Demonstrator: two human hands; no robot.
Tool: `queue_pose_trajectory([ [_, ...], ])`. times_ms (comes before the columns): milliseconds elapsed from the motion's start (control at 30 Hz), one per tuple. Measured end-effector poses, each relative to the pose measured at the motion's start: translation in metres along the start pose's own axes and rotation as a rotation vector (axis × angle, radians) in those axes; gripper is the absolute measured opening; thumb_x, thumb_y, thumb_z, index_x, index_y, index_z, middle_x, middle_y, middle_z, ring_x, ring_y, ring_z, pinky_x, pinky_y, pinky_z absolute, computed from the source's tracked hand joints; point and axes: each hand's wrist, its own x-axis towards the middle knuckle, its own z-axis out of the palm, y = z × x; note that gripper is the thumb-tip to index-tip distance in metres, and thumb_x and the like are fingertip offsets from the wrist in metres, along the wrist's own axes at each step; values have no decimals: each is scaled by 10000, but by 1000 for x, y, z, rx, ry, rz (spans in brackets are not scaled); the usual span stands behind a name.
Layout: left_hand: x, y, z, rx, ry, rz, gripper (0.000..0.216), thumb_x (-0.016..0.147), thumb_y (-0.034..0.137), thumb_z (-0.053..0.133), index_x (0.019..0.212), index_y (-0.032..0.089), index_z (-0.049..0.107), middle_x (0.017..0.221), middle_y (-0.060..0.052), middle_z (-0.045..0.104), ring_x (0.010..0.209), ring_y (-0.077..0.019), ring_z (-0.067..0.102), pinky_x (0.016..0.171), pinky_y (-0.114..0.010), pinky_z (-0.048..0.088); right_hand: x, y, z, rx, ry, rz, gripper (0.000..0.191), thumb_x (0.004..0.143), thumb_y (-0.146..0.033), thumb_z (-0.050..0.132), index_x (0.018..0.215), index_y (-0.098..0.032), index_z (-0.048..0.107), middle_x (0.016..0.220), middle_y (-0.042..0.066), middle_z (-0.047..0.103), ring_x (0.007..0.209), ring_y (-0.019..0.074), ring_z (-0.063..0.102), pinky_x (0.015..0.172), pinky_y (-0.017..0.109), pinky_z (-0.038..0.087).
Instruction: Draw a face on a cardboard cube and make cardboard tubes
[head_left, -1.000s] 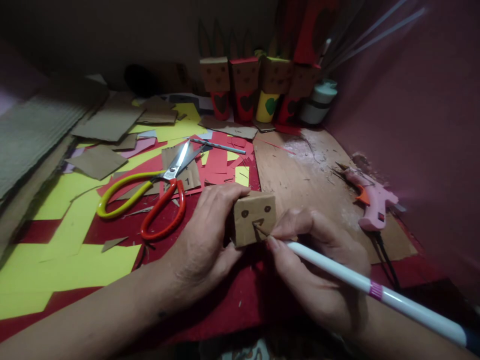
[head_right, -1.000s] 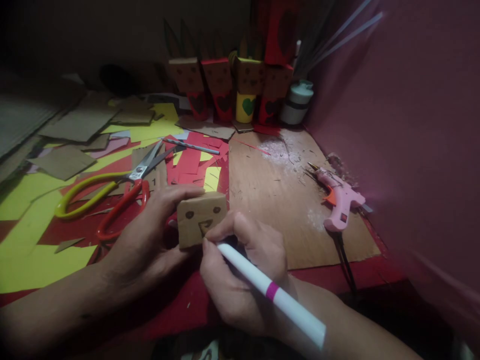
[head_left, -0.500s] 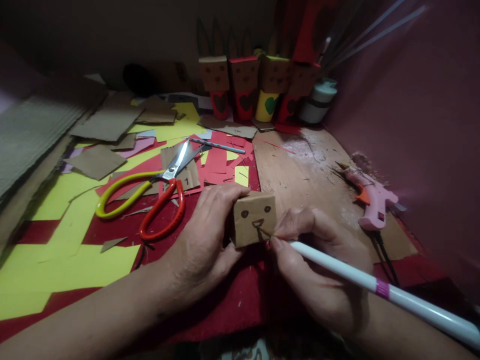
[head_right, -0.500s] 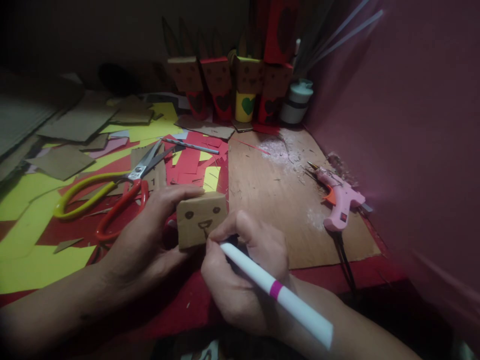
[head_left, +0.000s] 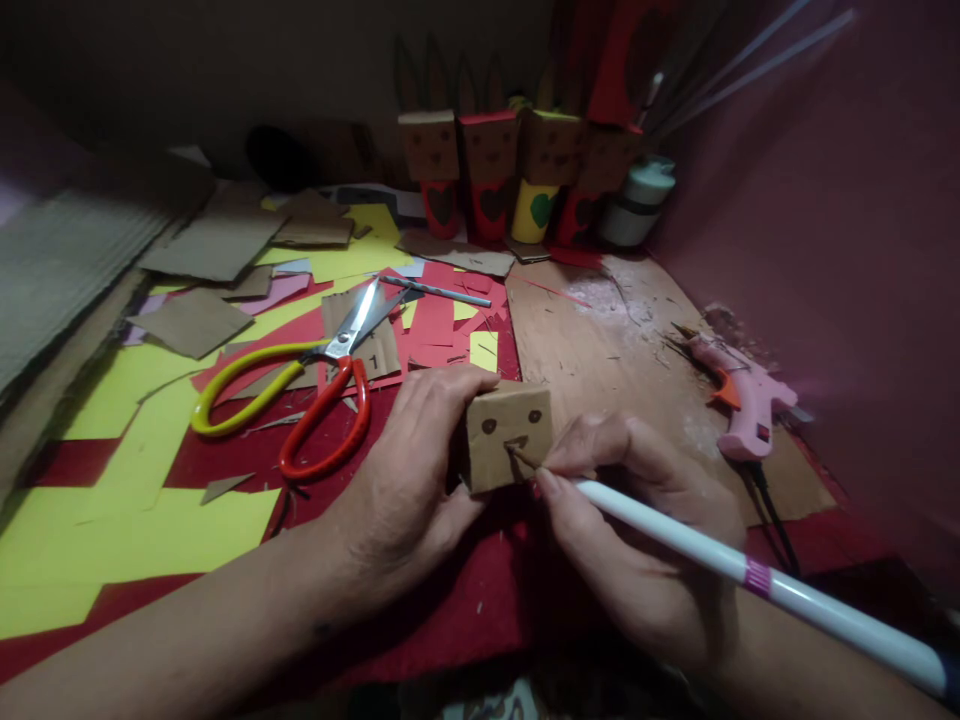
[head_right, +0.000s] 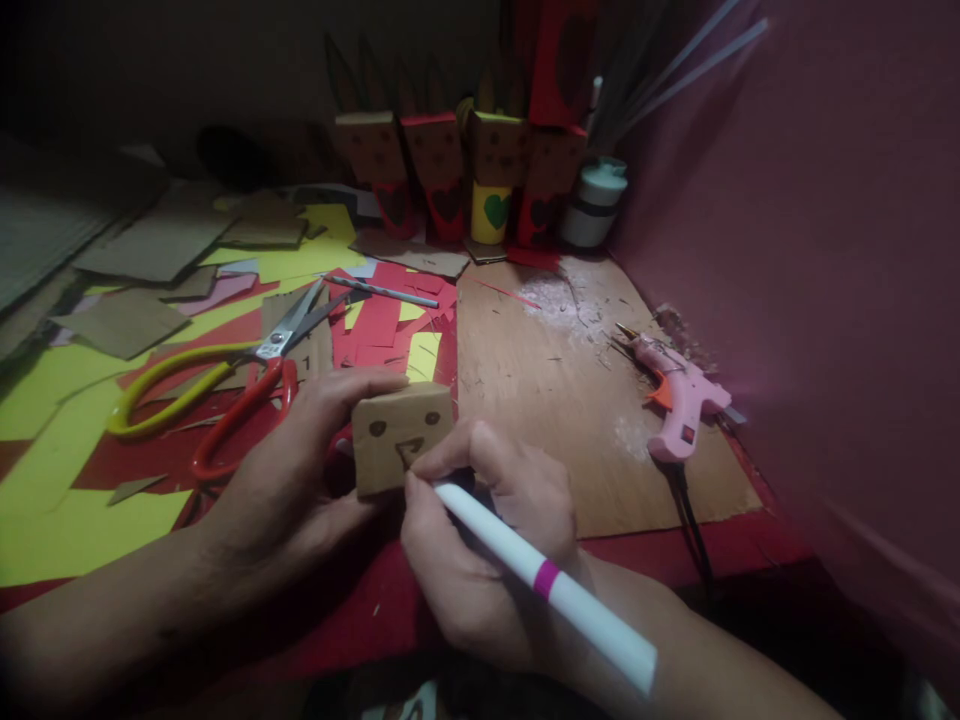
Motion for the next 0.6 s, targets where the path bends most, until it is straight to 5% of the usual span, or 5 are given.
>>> queue_pose_trajectory([
  [600,1,1,-1,21,7,13,463,816,176,636,1233,228,440,1150,-66,558,1030,-215,584,916,-396,505,-2,2,0,-7,19,16,165,746,-87,596,718,-226,512,602,-27,537,516,127,518,485,282,405],
])
